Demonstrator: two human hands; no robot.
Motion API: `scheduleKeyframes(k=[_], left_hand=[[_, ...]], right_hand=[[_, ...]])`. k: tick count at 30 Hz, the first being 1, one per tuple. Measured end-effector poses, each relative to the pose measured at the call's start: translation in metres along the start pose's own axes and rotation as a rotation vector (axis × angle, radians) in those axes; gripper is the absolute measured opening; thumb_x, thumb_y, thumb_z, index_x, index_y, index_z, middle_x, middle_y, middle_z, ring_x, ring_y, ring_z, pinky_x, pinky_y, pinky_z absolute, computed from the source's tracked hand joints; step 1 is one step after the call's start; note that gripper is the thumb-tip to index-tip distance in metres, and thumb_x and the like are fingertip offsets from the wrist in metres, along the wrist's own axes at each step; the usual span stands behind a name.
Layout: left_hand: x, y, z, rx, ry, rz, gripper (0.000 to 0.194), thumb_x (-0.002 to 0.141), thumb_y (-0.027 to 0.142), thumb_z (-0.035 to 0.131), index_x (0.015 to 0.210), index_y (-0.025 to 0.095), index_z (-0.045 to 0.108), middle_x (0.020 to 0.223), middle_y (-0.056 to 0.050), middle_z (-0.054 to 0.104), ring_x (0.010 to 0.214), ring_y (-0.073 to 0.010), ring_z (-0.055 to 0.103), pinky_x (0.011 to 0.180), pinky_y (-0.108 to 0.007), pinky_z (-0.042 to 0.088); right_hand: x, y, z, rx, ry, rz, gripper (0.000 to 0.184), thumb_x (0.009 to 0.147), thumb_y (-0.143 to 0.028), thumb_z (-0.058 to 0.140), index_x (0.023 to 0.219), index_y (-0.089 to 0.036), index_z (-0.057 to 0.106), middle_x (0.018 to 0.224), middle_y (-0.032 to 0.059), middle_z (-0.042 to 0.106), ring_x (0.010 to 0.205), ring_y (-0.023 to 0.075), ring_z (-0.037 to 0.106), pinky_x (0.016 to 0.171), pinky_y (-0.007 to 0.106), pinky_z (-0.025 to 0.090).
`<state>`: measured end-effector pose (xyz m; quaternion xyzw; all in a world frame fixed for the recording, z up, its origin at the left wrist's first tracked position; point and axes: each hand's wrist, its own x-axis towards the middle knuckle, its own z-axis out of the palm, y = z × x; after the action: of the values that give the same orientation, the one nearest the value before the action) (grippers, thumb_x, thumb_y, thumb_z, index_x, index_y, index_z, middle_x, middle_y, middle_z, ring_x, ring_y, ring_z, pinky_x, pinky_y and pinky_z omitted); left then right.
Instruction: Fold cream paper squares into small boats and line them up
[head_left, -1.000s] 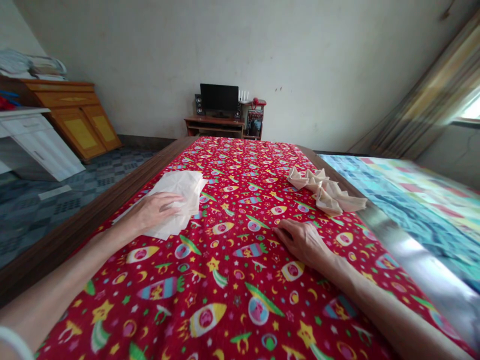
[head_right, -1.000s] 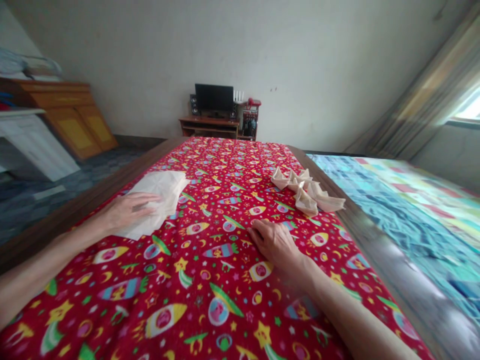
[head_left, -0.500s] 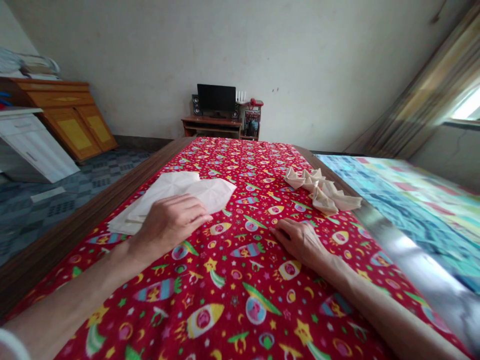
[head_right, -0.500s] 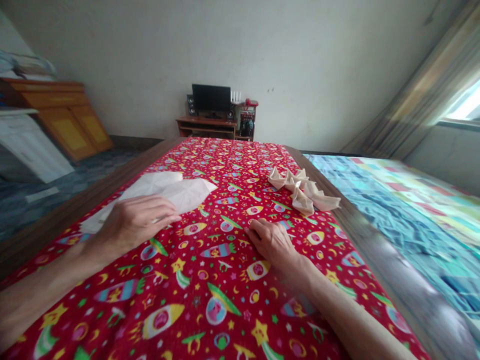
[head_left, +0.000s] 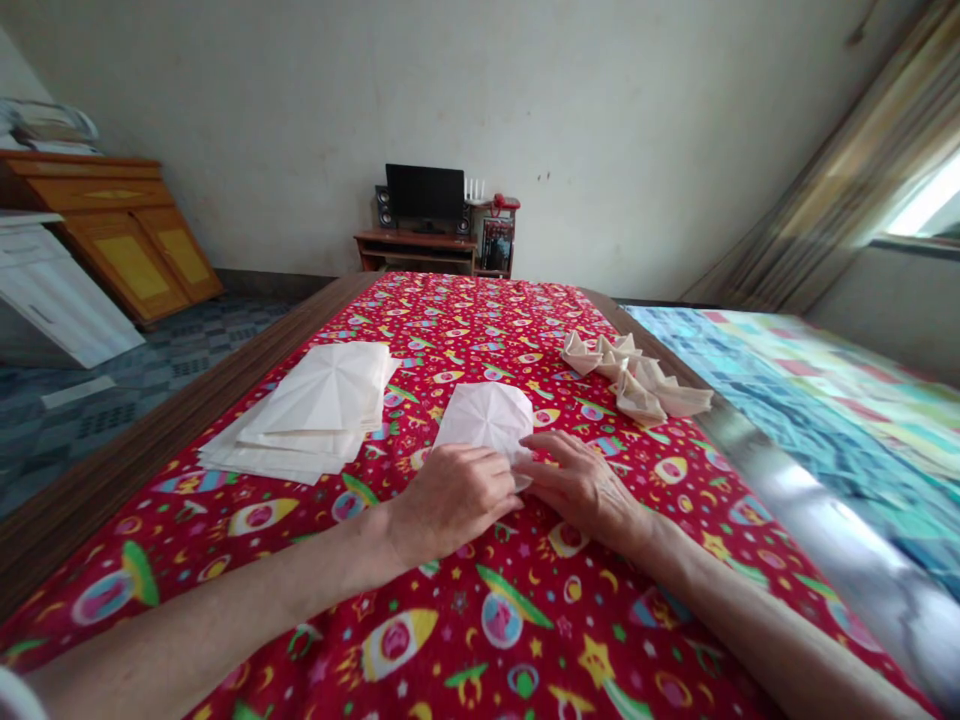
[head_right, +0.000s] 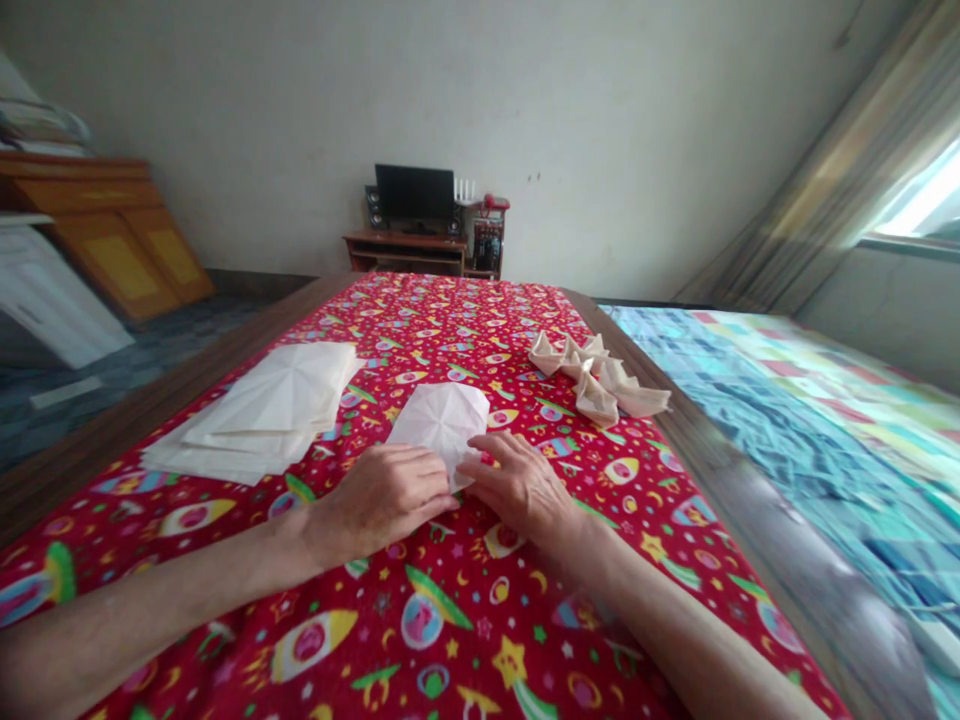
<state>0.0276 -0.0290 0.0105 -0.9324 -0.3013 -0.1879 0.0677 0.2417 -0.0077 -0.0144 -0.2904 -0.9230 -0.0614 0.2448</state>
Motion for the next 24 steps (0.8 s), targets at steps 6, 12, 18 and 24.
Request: scheduleKeyframes(k=[6,12,18,24], left_hand=[[-0.014,-0.017,-0.007,-0.295,-0.131,0.010,0.079,0.075,0.061,0.060,0.137,0.018,0.037,0.139,-0.010,0.046,0.128,-0.0232,0.042,0.106,-0.035,0.033],[-0.037,-0.055,0.002,-0.251,-0.248,-0.166,0.075,0.080,0.048,0.060,0.142,0.018,0.030,0.146,-0.013,0.035,0.135,-0.0258,0.032,0.111,-0.041,0.028],[-0.042,-0.063,0.005,-0.225,-0.246,-0.032,0.077,0.073,0.021,0.063,0.143,0.018,0.030,0.149,-0.011,0.029,0.138,-0.0247,0.026,0.114,-0.043,0.022],[-0.041,-0.065,0.014,-0.329,-0.030,0.031,0.036,0.090,0.014,0.042,0.123,0.018,0.056,0.129,-0.009,0.057,0.123,-0.0160,0.049,0.107,-0.036,0.037]], right_hand=[[-0.006,0.007,0.007,0.195,-0.009,-0.022,0.025,0.093,-0.017,0.041,0.107,-0.020,0.062,0.112,0.0092,0.065,0.103,0.0171,0.061,0.087,0.031,0.051],[-0.007,0.008,0.009,0.301,-0.012,0.110,0.023,0.093,-0.019,0.041,0.107,-0.020,0.059,0.108,0.0076,0.067,0.099,0.0173,0.063,0.086,0.030,0.052],[-0.010,0.007,0.004,0.444,-0.035,0.138,0.029,0.094,-0.021,0.037,0.118,-0.021,0.054,0.110,0.0080,0.066,0.097,0.0164,0.064,0.084,0.028,0.052],[-0.011,0.002,-0.010,0.467,-0.101,0.270,0.029,0.094,-0.030,0.037,0.112,-0.022,0.059,0.096,0.0055,0.069,0.084,0.0161,0.065,0.073,0.026,0.052]])
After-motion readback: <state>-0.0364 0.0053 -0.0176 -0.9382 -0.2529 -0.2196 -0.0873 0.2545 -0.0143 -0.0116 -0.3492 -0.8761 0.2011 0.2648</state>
